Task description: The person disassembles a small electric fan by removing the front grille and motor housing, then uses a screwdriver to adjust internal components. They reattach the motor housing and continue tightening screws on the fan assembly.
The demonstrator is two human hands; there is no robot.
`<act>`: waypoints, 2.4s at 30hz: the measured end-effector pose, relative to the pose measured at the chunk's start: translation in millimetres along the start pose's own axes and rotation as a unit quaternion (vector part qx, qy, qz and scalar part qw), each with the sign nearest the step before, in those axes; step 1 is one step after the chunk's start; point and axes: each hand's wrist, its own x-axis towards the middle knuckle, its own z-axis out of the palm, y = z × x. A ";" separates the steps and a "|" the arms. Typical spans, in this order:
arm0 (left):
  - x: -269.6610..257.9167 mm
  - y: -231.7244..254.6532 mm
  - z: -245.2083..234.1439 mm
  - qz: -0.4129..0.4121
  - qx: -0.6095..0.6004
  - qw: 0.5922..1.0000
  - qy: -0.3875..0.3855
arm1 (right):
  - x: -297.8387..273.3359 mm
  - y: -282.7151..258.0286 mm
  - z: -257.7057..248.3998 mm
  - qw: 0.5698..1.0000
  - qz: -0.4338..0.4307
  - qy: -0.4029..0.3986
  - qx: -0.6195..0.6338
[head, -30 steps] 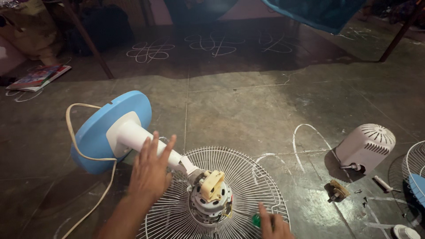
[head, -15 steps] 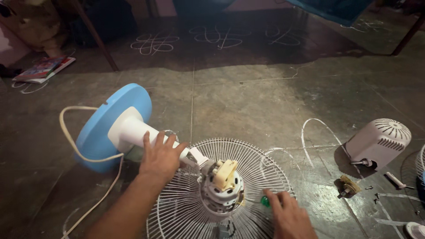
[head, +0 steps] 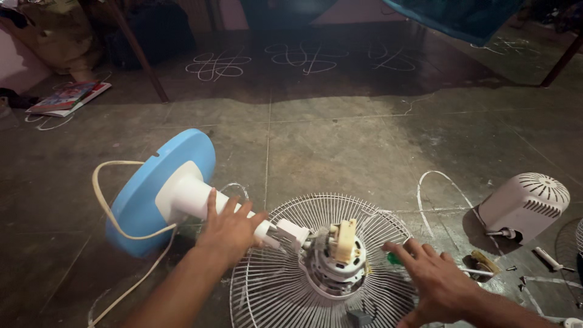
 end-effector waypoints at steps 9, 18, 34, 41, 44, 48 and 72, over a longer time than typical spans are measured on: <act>-29.5 16.1 6.0 0.007 -0.020 1.000 0.012 | 1.8 18.1 -19.7 0.998 0.002 0.008 -0.069; -39.6 31.1 27.8 -0.014 -0.098 0.989 0.111 | 0.0 28.6 -2.5 0.991 -0.016 0.107 0.076; -82.3 118.5 -5.9 0.191 -0.544 0.749 0.328 | -79.4 -30.0 -16.3 0.723 -0.193 0.227 0.624; -87.1 122.0 -9.2 0.182 -0.590 0.747 0.249 | -84.4 -56.7 -22.3 0.680 -0.286 0.303 0.603; -84.0 119.1 -6.0 0.177 -0.570 0.754 0.273 | -77.1 -59.2 -24.8 0.669 -0.313 0.316 0.595; -79.9 115.8 1.4 0.153 -0.555 0.764 0.291 | -68.4 -62.2 -25.9 0.674 -0.324 0.327 0.577; -62.0 120.8 3.3 0.120 -0.525 0.814 0.219 | -48.2 -53.3 -20.8 0.634 -0.359 0.365 0.580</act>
